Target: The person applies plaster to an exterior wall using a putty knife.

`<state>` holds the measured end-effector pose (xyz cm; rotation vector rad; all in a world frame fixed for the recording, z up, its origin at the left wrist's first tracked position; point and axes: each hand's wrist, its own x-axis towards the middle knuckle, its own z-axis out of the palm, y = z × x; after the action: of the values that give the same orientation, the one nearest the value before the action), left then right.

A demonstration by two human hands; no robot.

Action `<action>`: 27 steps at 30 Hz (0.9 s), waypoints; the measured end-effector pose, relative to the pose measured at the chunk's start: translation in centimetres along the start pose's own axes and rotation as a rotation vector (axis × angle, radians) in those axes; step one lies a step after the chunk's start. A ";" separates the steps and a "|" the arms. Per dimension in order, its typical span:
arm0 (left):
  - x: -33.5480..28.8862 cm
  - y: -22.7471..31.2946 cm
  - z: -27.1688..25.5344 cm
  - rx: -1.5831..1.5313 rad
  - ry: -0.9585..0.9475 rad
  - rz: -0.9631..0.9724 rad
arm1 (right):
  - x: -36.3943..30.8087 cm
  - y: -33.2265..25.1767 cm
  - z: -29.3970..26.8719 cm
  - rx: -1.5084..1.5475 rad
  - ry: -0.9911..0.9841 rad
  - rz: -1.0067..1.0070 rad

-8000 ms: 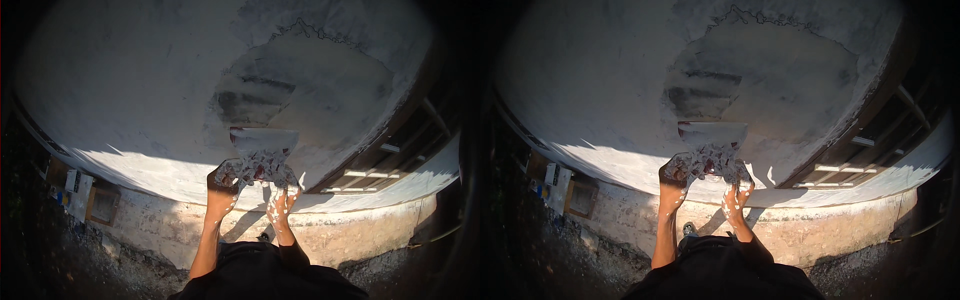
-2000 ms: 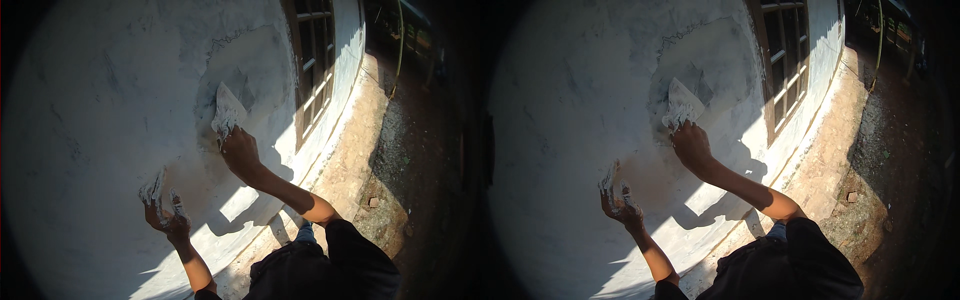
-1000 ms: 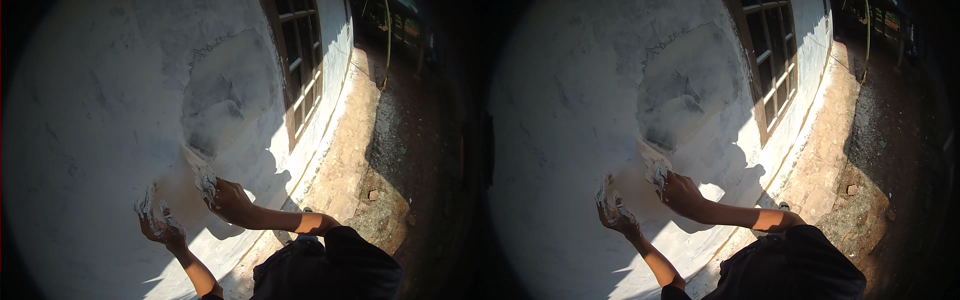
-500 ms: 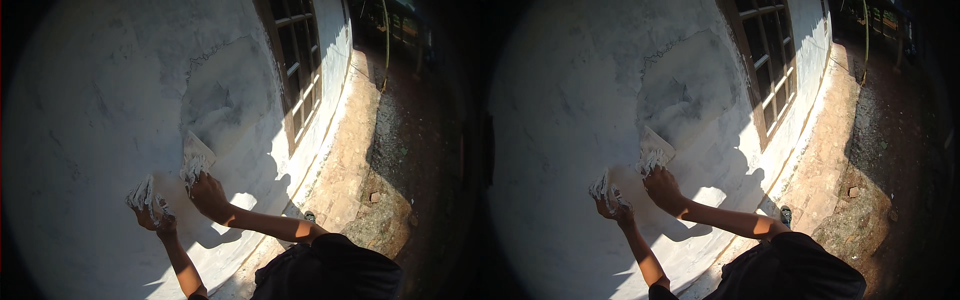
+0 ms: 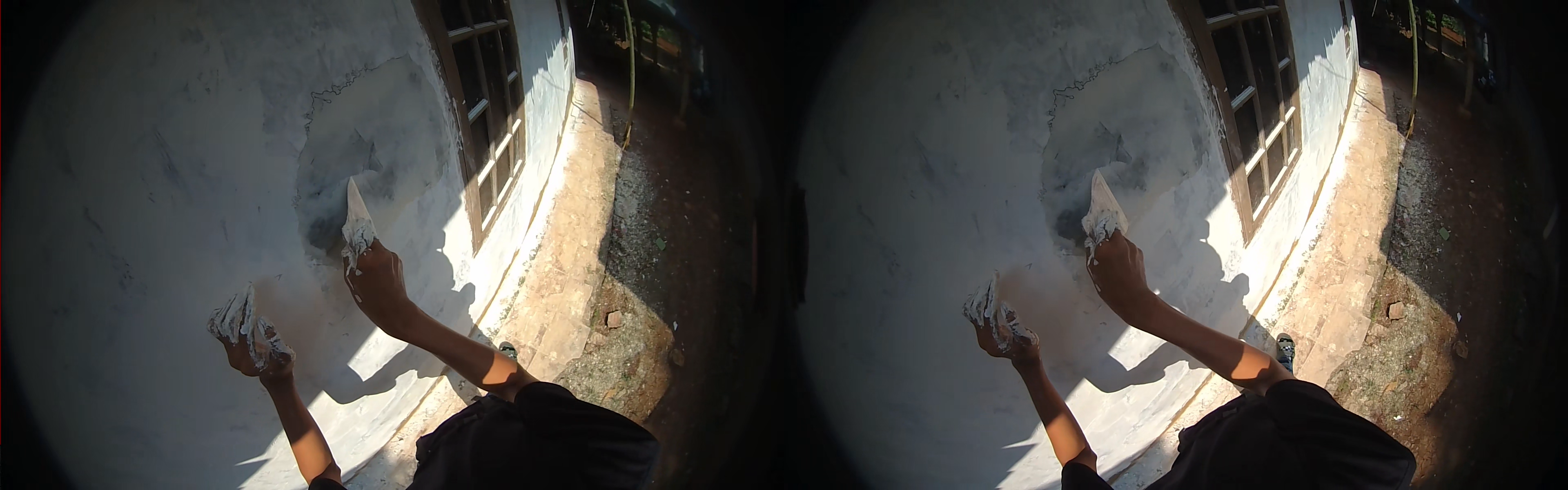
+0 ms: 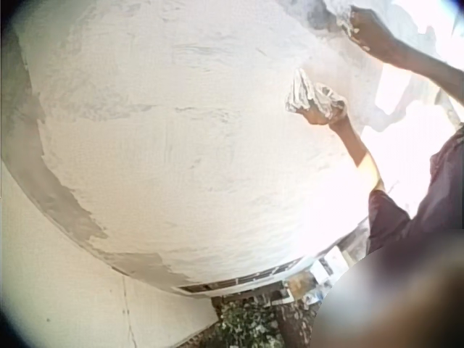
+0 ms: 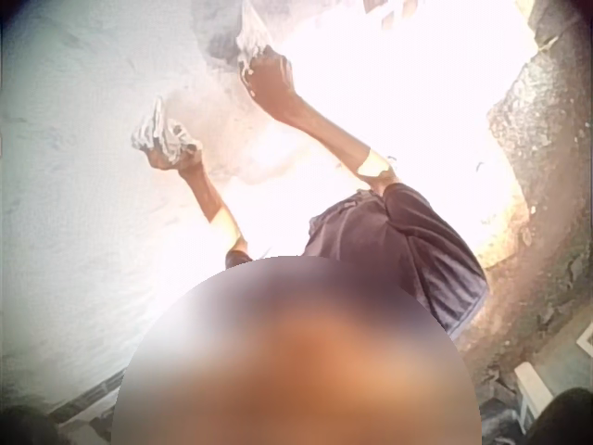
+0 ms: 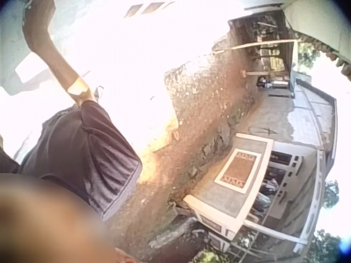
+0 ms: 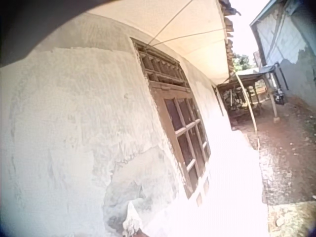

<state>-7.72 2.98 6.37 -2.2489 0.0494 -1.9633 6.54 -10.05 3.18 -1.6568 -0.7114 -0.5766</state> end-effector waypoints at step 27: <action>-1.3 -2.6 0.8 0.061 0.037 0.176 | -6.6 -3.6 4.0 -0.272 -0.409 -0.275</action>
<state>-7.35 5.79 5.38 -2.0930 0.1832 -1.8889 -0.64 -6.65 0.21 -1.9718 -1.2150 -0.5495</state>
